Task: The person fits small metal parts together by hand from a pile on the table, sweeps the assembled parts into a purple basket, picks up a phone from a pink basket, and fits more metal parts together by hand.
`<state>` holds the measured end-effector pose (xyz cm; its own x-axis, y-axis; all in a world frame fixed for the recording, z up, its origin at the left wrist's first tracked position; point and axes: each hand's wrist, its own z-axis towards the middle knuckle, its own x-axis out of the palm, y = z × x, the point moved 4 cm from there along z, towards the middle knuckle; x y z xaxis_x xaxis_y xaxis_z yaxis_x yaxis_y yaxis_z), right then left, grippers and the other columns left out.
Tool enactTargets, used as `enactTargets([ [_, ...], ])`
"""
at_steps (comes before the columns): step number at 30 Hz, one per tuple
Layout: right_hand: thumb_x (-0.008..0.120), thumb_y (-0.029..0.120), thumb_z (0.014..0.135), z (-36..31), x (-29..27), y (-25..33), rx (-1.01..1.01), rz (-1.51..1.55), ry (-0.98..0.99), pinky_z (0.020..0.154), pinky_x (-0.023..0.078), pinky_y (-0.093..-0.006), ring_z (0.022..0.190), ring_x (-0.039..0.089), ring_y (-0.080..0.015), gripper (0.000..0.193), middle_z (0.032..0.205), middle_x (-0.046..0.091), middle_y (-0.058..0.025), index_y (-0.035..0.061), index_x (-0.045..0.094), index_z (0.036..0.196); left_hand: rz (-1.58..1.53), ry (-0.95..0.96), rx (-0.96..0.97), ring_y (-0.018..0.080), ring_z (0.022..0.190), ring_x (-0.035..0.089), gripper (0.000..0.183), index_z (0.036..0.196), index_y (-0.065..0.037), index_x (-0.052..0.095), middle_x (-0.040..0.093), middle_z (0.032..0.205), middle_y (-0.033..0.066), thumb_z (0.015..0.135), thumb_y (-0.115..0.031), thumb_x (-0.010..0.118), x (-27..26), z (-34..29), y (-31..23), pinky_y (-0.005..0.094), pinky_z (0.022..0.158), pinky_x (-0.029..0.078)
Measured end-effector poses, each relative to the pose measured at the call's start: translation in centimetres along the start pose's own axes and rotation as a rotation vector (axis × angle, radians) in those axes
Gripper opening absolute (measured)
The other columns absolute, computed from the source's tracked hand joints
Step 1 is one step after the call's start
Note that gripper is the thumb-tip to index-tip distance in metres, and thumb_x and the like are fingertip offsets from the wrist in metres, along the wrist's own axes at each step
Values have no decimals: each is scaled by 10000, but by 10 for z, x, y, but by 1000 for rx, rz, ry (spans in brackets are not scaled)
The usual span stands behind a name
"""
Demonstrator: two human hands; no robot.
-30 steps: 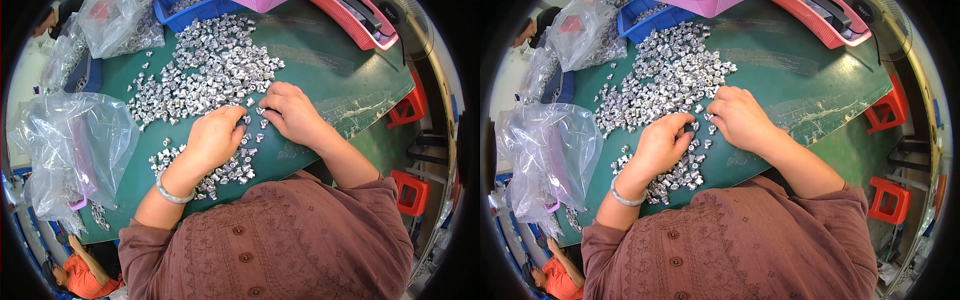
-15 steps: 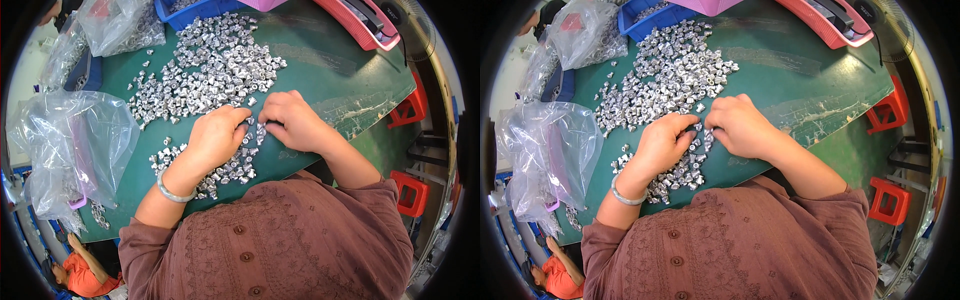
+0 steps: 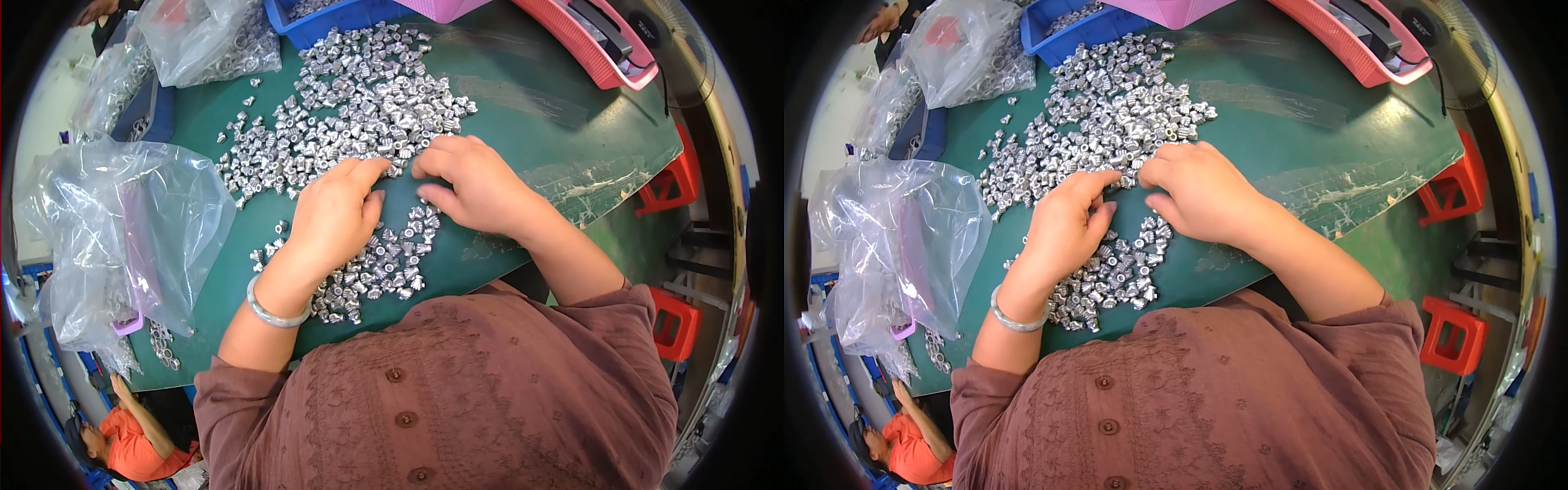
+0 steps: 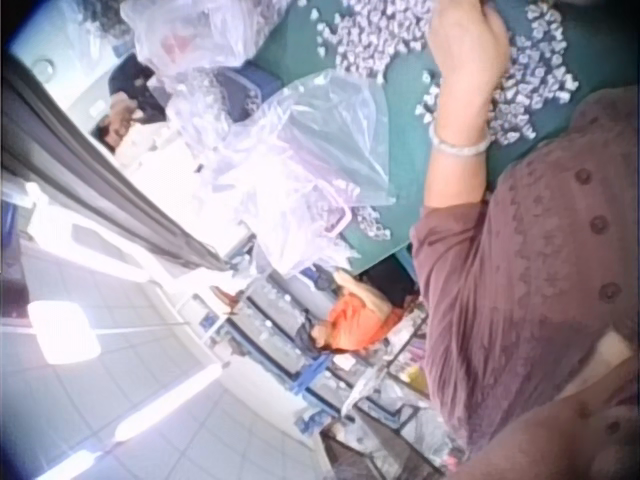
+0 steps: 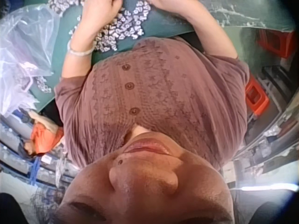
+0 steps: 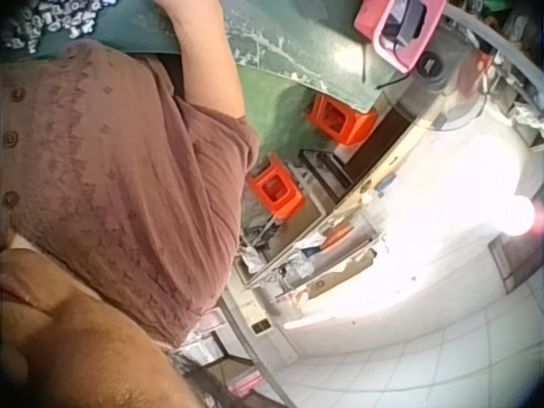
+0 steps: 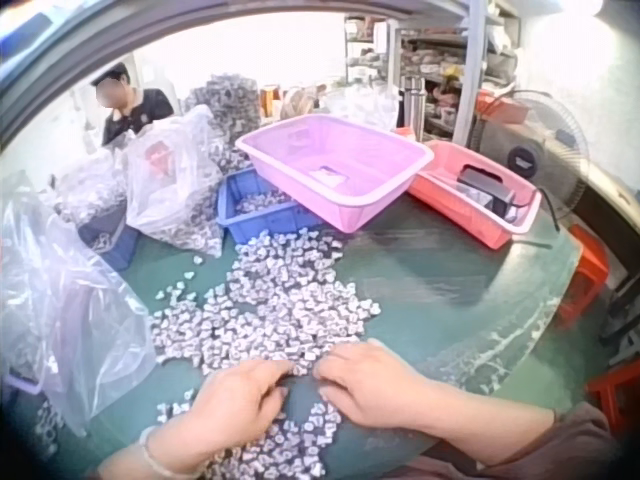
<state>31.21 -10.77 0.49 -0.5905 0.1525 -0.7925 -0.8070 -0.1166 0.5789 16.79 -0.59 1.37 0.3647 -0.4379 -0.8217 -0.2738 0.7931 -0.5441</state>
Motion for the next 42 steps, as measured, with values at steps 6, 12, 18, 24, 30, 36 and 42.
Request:
enactTargets([
  [6,697,108,785,11,8,1,-28,-113,-115,777,448,-435,856,573,-317,163,853,562,-91,74,629,930,59,-8,-30,263,701,613,252,1050,-70,650,599,795,98,800,-58,678,-1,3,1,361,645,489],
  [12,683,87,794,0,-1,-5,41,-49,-9,737,478,-424,847,581,-321,135,858,565,-108,53,614,905,61,0,-19,254,681,611,213,1013,-75,648,602,784,83,802,-69,683,1,0,3,353,638,488],
  [18,688,88,798,4,6,-4,40,-16,-143,742,493,-410,844,601,-320,156,876,588,-100,34,661,942,126,-10,1,280,733,642,287,1097,-106,662,645,848,92,812,-118,691,8,6,-3,372,673,509],
  [24,697,81,788,3,8,-6,30,-28,-68,729,493,-408,826,604,-308,158,861,589,-93,52,698,943,153,28,-28,315,794,655,297,1115,-116,657,670,913,105,821,-135,687,11,6,-3,404,704,520],
  [30,701,83,782,1,8,-5,-2,-14,-104,716,492,-412,815,603,-305,149,844,582,-93,59,699,929,143,43,-56,312,787,655,305,1125,-118,654,669,907,104,821,-127,682,12,6,-1,403,702,519],
  [36,700,86,777,2,6,-3,-17,-8,-77,706,487,-423,803,599,-313,125,846,583,-98,71,691,901,130,43,-62,310,764,650,331,1137,-114,655,659,823,111,808,-121,691,12,6,-1,403,684,512],
  [42,677,133,801,3,4,-1,17,-24,70,754,490,-440,841,611,-322,65,857,589,-109,72,668,820,57,131,-92,266,607,592,349,1135,-98,657,597,649,83,790,-114,705,7,9,-3,382,579,464],
])
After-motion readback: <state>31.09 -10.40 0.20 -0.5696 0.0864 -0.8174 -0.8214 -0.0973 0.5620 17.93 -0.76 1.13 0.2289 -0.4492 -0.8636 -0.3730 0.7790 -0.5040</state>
